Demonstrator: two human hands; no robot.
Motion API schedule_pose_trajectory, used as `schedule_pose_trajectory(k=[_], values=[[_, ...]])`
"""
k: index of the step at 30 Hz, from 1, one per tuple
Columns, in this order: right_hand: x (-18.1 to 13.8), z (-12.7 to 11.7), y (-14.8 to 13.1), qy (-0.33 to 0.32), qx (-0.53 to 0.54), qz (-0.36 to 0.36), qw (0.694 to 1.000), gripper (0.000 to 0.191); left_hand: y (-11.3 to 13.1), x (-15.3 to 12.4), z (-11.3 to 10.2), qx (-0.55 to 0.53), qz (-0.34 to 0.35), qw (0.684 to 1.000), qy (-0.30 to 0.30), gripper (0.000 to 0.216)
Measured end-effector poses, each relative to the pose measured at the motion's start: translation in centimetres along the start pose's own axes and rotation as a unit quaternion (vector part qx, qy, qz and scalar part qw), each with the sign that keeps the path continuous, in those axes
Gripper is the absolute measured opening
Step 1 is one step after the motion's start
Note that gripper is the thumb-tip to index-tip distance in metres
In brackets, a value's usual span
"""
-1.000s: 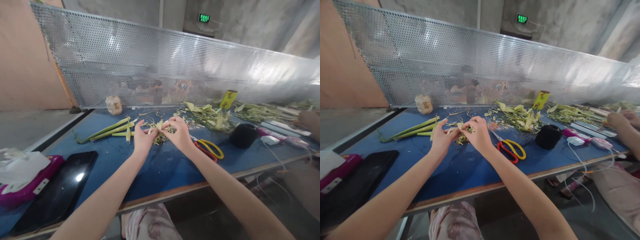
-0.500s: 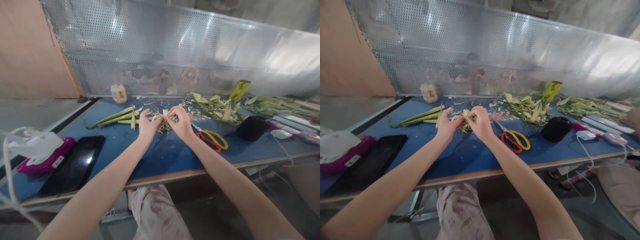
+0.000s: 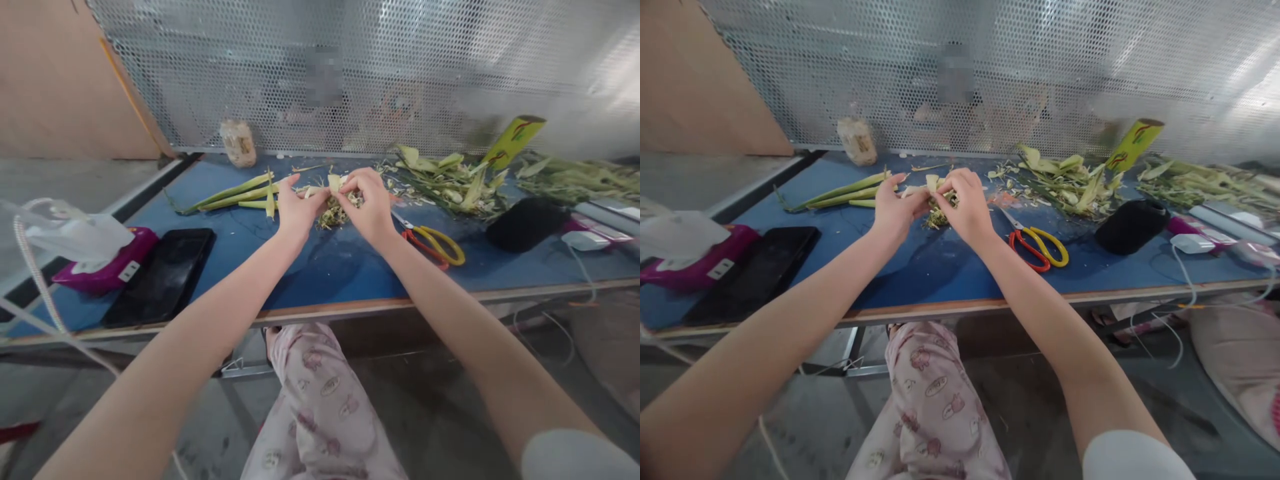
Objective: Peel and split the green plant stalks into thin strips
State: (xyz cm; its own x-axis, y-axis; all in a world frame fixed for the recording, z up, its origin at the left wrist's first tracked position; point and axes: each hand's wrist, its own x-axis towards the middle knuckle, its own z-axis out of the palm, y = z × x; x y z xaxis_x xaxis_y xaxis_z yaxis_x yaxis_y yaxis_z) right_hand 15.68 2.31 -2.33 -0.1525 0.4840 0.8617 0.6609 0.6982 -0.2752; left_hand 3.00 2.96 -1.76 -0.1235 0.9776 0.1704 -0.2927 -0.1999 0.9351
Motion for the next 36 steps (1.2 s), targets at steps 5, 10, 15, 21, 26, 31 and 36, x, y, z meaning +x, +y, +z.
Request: schedule_pose_trajectory(k=[5, 10, 15, 21, 26, 31, 36], values=[[0.0, -0.7, 0.2, -0.036, 0.003, 0.009, 0.999, 0.013, -0.4, 0.2, -0.4, 0.027, 0.034, 0.999, -0.015, 0.065], [-0.1, -0.8, 0.3, -0.046, 0.019, -0.004, 0.999, 0.013, -0.4, 0.4, -0.4, 0.038, 0.040, 0.998, -0.012, 0.065], [-0.1, -0.2, 0.6, 0.004, 0.061, 0.044, 0.997, 0.018, -0.5, 0.1, 0.1, 0.028, 0.013, 0.999, -0.020, 0.065], [-0.3, 0.2, 0.1, 0.016, 0.056, 0.039, 0.998, 0.019, -0.5, -0.1, 0.0, 0.030, 0.013, 0.999, -0.020, 0.063], [-0.1, 0.3, -0.4, 0.020, 0.031, 0.020, 0.999, 0.019, 0.0, -0.5, -0.2, 0.022, -0.003, 0.999, -0.031, 0.065], [0.0, 0.2, -0.6, 0.023, 0.044, 0.023, 0.998, 0.019, 0.3, -0.7, -0.4, 0.003, -0.013, 0.999, -0.043, 0.068], [-0.1, -0.3, -0.6, -0.007, 0.023, -0.014, 1.000, 0.015, 0.5, -0.6, -0.5, 0.019, -0.006, 0.999, -0.032, 0.068]])
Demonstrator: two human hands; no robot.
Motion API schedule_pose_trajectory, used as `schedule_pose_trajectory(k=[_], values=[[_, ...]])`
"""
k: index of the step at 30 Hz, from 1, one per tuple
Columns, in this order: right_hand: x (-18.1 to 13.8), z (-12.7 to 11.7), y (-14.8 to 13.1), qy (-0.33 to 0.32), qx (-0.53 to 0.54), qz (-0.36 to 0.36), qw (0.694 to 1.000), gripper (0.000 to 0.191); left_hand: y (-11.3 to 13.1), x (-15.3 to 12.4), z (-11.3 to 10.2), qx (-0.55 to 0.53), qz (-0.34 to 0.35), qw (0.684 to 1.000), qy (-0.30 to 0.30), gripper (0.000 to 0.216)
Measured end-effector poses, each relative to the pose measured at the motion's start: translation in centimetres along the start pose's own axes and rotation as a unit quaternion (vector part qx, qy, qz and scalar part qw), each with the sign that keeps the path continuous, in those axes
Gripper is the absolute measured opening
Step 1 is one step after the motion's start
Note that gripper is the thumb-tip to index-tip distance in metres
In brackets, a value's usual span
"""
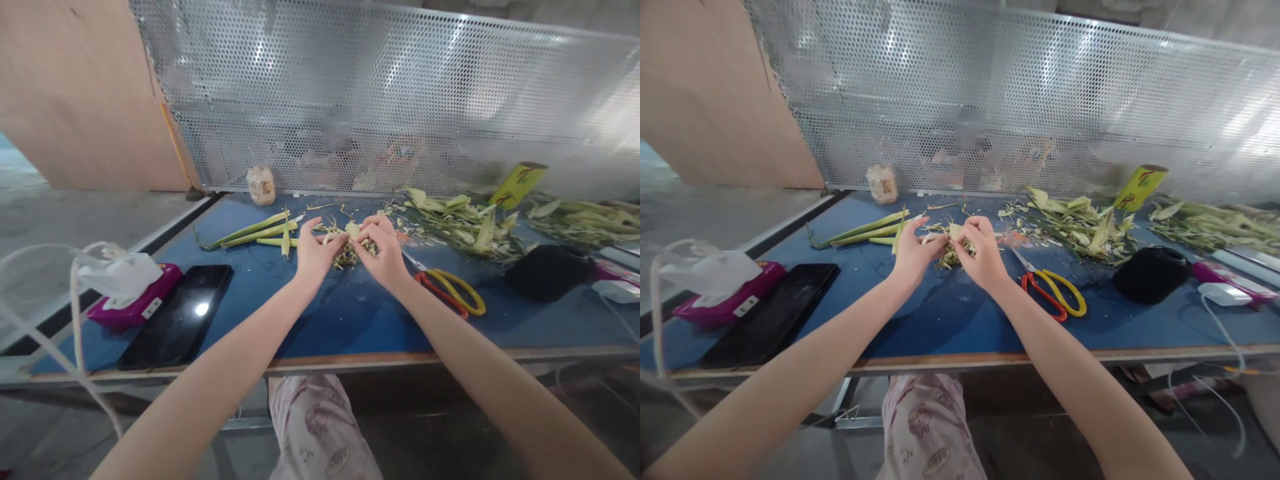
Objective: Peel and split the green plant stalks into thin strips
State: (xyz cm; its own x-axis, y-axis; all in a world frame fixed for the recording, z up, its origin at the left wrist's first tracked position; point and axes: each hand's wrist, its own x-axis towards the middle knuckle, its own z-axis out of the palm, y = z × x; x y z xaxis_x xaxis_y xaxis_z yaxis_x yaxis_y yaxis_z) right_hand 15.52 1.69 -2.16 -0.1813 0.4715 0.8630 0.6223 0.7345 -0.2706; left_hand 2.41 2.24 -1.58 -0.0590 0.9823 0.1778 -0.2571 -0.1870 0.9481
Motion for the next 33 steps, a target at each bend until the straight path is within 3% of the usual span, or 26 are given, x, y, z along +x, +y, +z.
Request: schedule_pose_trajectory(k=[3, 10, 18, 26, 33], values=[[0.0, -0.2, 0.1, 0.001, -0.003, -0.008, 1.000, 0.013, -0.1, 0.0, -0.1, 0.014, 0.008, 1.000, 0.003, 0.068], [0.0, -0.1, 0.1, 0.010, 0.036, 0.066, 0.997, 0.014, -0.3, 0.1, -0.1, 0.050, 0.026, 0.998, -0.009, 0.070], [0.0, -0.1, 0.0, 0.012, 0.029, 0.045, 0.999, 0.016, 0.4, 0.0, 0.0, 0.013, -0.001, 1.000, -0.006, 0.076], [-0.2, -0.2, -0.2, -0.035, -0.027, -0.035, 0.998, 0.010, 1.0, -0.3, 0.4, -0.025, -0.036, 0.999, 0.007, 0.067], [-0.2, -0.2, -0.1, -0.019, -0.035, -0.019, 0.999, 0.011, 1.0, -0.2, 0.2, -0.045, -0.042, 0.998, 0.021, 0.068]])
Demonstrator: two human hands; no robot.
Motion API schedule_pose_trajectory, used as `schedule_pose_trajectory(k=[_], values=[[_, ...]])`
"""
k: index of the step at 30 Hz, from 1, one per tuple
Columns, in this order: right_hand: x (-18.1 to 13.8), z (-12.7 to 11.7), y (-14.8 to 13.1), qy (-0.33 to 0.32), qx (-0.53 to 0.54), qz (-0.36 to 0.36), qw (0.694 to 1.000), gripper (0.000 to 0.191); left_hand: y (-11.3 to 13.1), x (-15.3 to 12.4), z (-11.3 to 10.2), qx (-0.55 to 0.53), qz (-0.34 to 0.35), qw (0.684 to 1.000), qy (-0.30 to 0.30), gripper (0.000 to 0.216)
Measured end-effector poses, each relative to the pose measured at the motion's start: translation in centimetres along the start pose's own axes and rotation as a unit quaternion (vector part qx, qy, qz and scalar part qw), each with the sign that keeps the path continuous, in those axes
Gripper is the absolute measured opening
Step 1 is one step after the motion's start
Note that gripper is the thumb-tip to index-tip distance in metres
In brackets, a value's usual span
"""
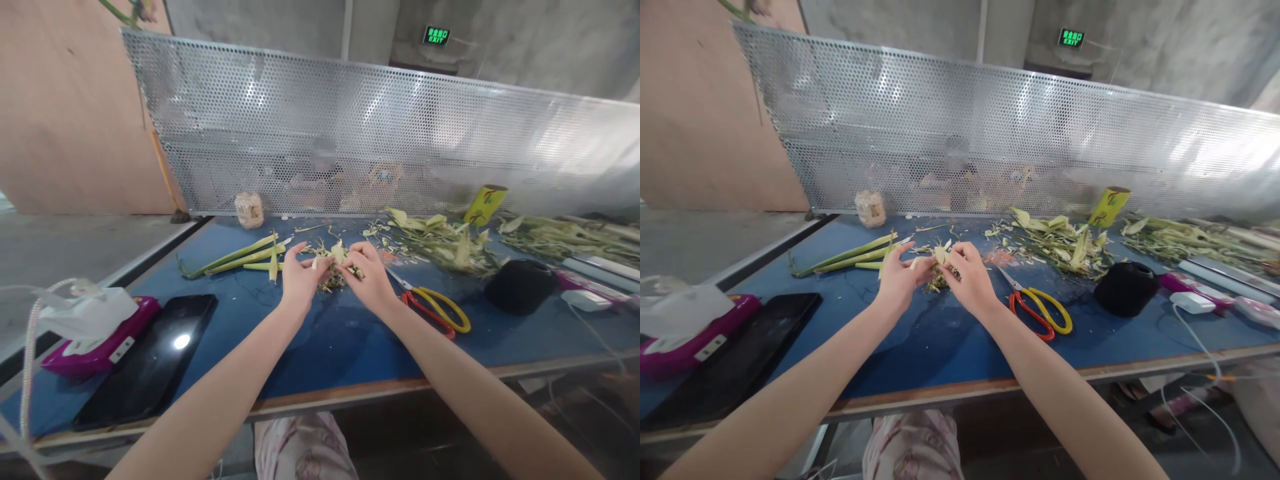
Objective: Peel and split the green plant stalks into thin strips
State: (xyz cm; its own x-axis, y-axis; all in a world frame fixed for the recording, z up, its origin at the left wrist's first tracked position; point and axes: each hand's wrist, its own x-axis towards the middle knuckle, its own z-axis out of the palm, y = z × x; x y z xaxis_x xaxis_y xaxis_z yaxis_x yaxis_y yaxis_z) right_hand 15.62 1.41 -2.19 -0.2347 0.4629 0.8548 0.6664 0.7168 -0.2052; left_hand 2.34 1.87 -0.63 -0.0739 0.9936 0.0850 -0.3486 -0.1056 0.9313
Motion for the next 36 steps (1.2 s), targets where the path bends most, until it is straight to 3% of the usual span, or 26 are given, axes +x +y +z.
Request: schedule_pose_trajectory(k=[11, 15, 18, 25, 36], values=[[-0.5, -0.8, 0.2, -0.106, -0.019, -0.016, 0.994, 0.005, 0.2, -0.1, 0.1, -0.004, -0.042, 0.999, 0.022, 0.059], [-0.5, -1.0, 0.1, -0.098, -0.102, -0.072, 0.987, 0.011, -0.1, -0.1, 0.1, -0.003, -0.042, 0.999, 0.024, 0.058], [-0.5, -1.2, 0.0, -0.088, -0.121, -0.075, 0.986, 0.013, -0.2, -0.1, 0.0, 0.005, -0.029, 0.999, 0.012, 0.058], [-0.1, -1.9, -0.1, -0.119, -0.085, -0.031, 0.989, 0.018, -0.5, -0.1, -0.2, 0.039, 0.046, 0.998, -0.026, 0.062], [-0.1, -1.7, 0.9, -0.134, 0.020, 0.002, 0.991, 0.012, -0.2, -0.2, -0.2, 0.049, 0.022, 0.998, -0.040, 0.056]])
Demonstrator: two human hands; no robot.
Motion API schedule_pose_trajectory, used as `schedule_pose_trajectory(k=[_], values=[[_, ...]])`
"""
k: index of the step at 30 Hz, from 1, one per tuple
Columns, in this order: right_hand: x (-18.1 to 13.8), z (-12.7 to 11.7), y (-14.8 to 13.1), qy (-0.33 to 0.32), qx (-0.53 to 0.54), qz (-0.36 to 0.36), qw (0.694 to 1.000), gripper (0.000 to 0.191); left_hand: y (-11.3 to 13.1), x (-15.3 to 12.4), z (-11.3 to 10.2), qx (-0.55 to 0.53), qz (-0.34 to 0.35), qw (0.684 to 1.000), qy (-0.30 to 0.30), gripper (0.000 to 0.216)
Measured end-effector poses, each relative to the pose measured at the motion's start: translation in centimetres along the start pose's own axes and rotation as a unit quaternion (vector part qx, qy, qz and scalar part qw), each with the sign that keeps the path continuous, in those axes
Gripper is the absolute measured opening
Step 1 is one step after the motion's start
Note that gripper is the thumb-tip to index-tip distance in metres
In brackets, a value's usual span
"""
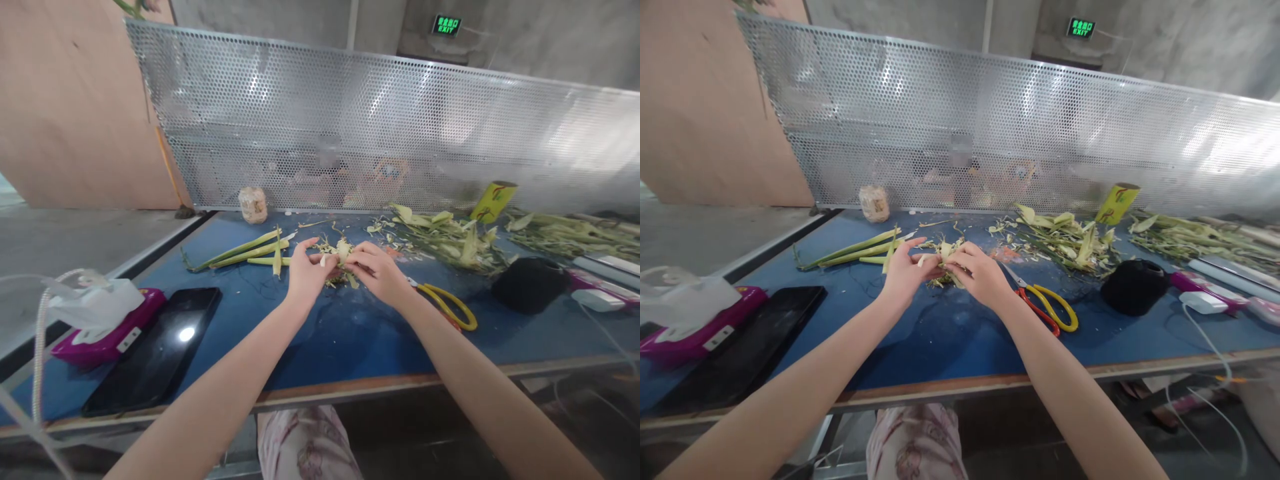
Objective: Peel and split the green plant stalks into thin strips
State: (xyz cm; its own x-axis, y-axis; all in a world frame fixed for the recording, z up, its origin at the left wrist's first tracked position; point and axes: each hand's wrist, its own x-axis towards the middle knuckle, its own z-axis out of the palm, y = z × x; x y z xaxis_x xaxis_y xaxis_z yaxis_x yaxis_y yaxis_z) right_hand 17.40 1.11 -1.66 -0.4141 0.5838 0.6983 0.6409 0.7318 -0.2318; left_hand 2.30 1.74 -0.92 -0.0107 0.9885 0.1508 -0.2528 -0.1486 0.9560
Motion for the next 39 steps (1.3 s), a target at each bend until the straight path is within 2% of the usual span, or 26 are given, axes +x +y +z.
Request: schedule_pose_trajectory(k=[3, 8, 11, 13, 17, 22, 25, 27, 32, 34, 37, 39], values=[[0.1, 0.0, -0.2, 0.003, 0.007, 0.016, 1.000, 0.009, 0.0, 0.0, 0.0, -0.007, 0.008, 1.000, -0.003, 0.054], [0.4, 0.1, -0.5, 0.049, 0.049, 0.054, 0.996, 0.005, 0.2, -0.1, 0.1, -0.022, -0.007, 1.000, 0.002, 0.053], [0.4, 0.3, -0.6, 0.034, 0.073, 0.069, 0.994, 0.009, 0.3, -0.2, 0.2, -0.024, -0.009, 1.000, 0.012, 0.055], [0.3, 0.3, -0.7, 0.018, 0.051, 0.050, 0.997, 0.012, 0.2, -0.2, 0.2, -0.025, -0.014, 0.999, 0.020, 0.057], [0.1, 0.5, -0.9, -0.009, -0.009, -0.002, 1.000, 0.005, 0.2, -0.2, 0.3, -0.008, -0.018, 0.999, 0.032, 0.058], [-0.1, 0.3, -0.8, -0.013, -0.017, -0.018, 1.000, 0.005, 0.3, -0.3, 0.3, -0.011, -0.007, 1.000, 0.012, 0.058], [0.0, 0.1, -1.1, -0.028, -0.059, -0.028, 0.997, 0.005, 0.2, -0.2, 0.2, -0.014, -0.005, 1.000, 0.009, 0.058], [0.0, 0.1, -1.5, -0.016, -0.084, -0.029, 0.996, 0.006, 0.1, -0.1, 0.2, -0.023, -0.011, 0.999, 0.019, 0.057], [0.0, 0.4, -1.8, 0.093, -0.090, 0.006, 0.992, 0.024, 0.0, 0.2, 0.1, -0.081, -0.052, 0.995, 0.037, 0.052], [-0.1, 0.4, -1.8, 0.094, -0.121, -0.001, 0.988, 0.020, 0.0, 0.2, 0.1, -0.097, -0.064, 0.993, 0.032, 0.051], [-0.1, 0.4, -1.7, 0.059, -0.190, -0.031, 0.980, 0.008, 0.0, 0.1, 0.2, -0.112, -0.075, 0.990, 0.028, 0.050], [-0.1, 0.3, -1.8, 0.049, -0.215, -0.051, 0.974, 0.008, 0.1, 0.0, 0.2, -0.125, -0.086, 0.988, 0.024, 0.050]])
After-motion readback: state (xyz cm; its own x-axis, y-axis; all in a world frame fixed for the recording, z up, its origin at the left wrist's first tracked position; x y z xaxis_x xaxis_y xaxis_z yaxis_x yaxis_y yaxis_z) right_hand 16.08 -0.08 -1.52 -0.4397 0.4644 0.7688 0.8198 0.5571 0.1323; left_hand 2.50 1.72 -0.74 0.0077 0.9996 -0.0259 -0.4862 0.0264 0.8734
